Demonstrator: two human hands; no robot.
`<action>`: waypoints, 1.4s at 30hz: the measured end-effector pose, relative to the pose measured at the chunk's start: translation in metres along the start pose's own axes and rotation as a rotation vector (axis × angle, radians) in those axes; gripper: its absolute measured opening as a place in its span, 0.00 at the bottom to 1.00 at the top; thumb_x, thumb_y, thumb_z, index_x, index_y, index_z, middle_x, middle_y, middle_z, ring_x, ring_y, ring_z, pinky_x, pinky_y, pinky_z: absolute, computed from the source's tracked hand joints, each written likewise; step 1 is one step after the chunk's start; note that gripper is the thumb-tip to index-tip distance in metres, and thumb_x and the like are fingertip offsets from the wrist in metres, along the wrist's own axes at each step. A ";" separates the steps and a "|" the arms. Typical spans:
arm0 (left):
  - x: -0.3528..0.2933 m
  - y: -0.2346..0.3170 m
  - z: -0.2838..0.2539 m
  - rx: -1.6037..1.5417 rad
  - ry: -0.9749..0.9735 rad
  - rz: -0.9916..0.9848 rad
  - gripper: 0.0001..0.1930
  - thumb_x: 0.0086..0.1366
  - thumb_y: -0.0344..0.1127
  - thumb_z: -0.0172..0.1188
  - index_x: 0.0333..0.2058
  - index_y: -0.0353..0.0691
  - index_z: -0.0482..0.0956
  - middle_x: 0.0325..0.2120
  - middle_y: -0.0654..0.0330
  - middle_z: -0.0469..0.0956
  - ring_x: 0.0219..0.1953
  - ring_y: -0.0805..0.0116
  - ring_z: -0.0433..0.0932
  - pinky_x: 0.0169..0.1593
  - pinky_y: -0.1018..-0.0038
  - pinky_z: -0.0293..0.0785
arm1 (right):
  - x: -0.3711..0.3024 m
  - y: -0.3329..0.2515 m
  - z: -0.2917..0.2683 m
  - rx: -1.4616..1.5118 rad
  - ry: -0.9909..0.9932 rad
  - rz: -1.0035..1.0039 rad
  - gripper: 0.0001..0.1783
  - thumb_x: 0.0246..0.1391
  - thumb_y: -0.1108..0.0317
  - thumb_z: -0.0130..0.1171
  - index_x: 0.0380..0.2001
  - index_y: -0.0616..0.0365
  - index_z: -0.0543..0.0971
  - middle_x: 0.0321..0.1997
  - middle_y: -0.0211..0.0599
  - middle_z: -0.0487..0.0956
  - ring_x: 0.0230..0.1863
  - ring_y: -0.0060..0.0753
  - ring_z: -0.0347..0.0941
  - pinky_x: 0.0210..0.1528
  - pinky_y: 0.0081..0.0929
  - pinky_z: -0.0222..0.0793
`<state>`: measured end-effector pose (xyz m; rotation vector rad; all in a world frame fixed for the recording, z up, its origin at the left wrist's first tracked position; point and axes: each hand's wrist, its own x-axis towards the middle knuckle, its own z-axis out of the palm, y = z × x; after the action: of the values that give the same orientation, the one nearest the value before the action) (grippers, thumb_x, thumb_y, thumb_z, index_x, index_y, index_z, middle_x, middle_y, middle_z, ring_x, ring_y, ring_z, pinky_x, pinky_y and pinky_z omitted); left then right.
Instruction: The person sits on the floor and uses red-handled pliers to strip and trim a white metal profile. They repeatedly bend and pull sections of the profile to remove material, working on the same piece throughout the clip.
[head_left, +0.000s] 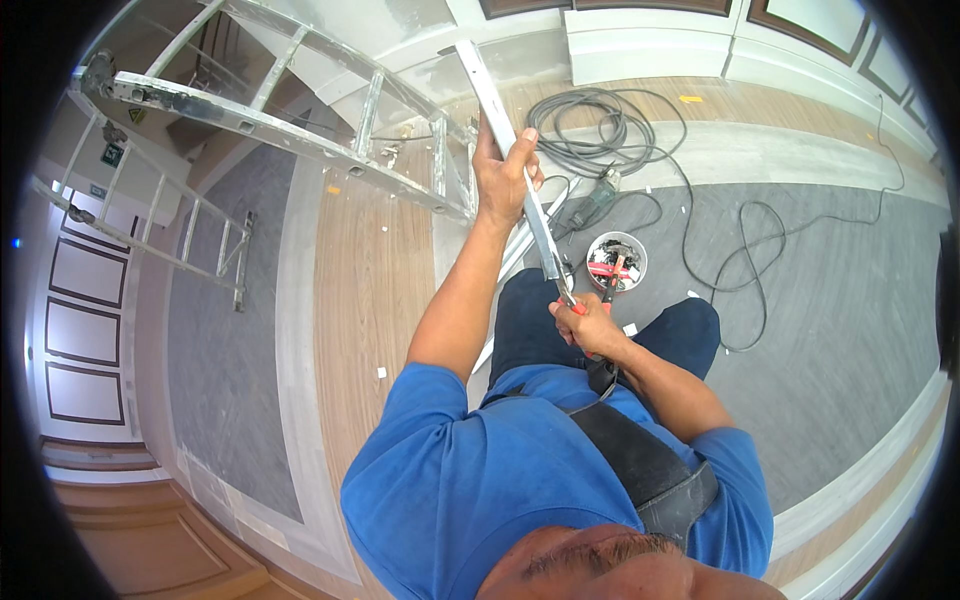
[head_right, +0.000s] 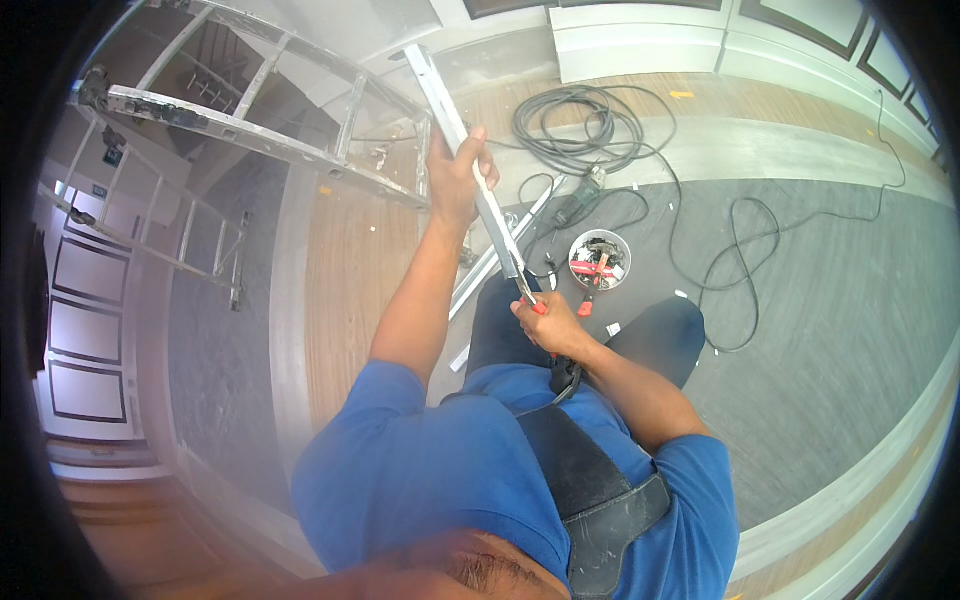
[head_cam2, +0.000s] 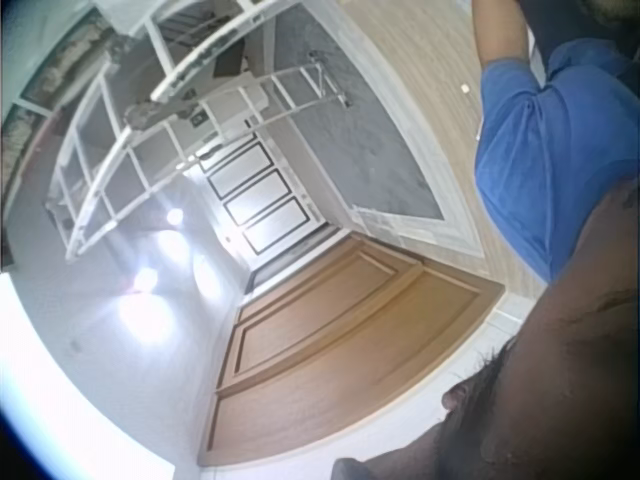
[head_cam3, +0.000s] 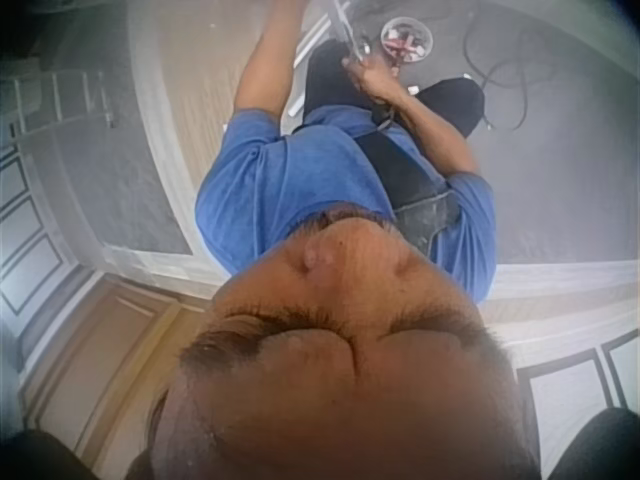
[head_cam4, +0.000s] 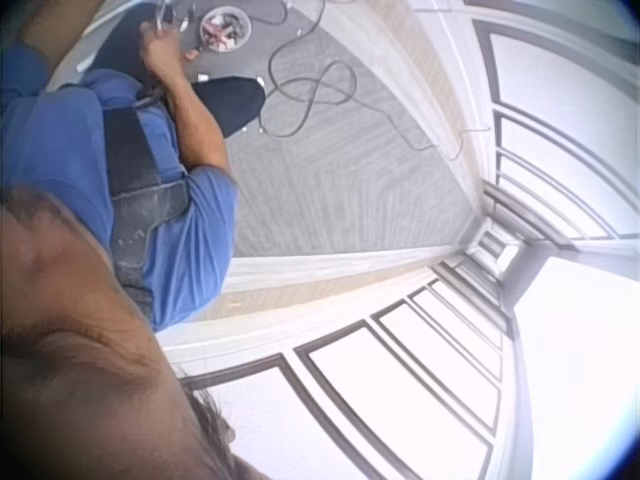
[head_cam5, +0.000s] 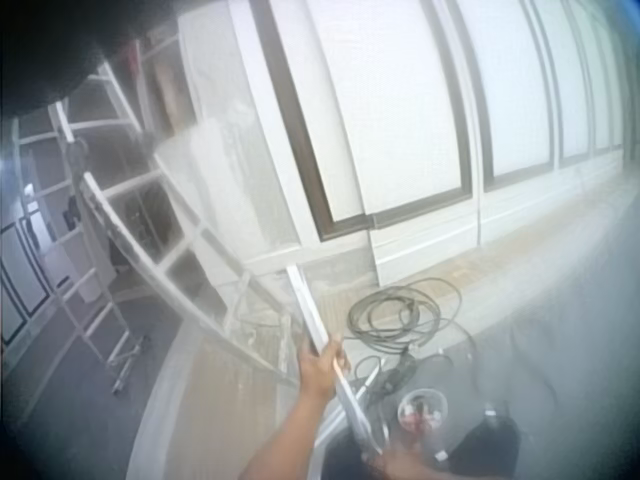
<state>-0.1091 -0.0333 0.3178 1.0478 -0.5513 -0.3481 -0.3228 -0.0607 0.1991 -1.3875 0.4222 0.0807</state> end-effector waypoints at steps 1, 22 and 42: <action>0.000 -0.001 -0.001 0.004 0.013 0.005 0.37 0.65 0.29 0.64 0.70 0.47 0.56 0.27 0.64 0.71 0.18 0.79 0.68 0.17 0.78 0.69 | 0.001 0.001 0.001 -0.017 0.009 0.043 0.20 0.67 0.59 0.58 0.22 0.58 0.73 0.17 0.27 0.71 0.18 0.21 0.68 0.22 0.25 0.62; -0.009 -0.007 -0.019 0.000 0.036 -0.061 0.40 0.64 0.29 0.65 0.71 0.47 0.53 0.28 0.64 0.71 0.19 0.79 0.70 0.17 0.78 0.70 | 0.016 0.009 -0.001 0.122 -0.202 0.047 0.18 0.68 0.55 0.57 0.33 0.60 0.77 0.26 0.33 0.77 0.28 0.26 0.77 0.31 0.27 0.70; -0.019 -0.015 -0.016 0.074 0.021 -0.007 0.48 0.66 0.27 0.63 0.77 0.50 0.42 0.25 0.67 0.71 0.19 0.81 0.68 0.19 0.80 0.69 | 0.025 0.030 0.002 -0.122 -0.039 0.024 0.19 0.61 0.57 0.64 0.22 0.57 0.75 0.19 0.32 0.76 0.20 0.24 0.71 0.23 0.28 0.65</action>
<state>-0.1155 -0.0183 0.2936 1.1243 -0.5455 -0.3248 -0.3082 -0.0578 0.1629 -1.4982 0.4072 0.1550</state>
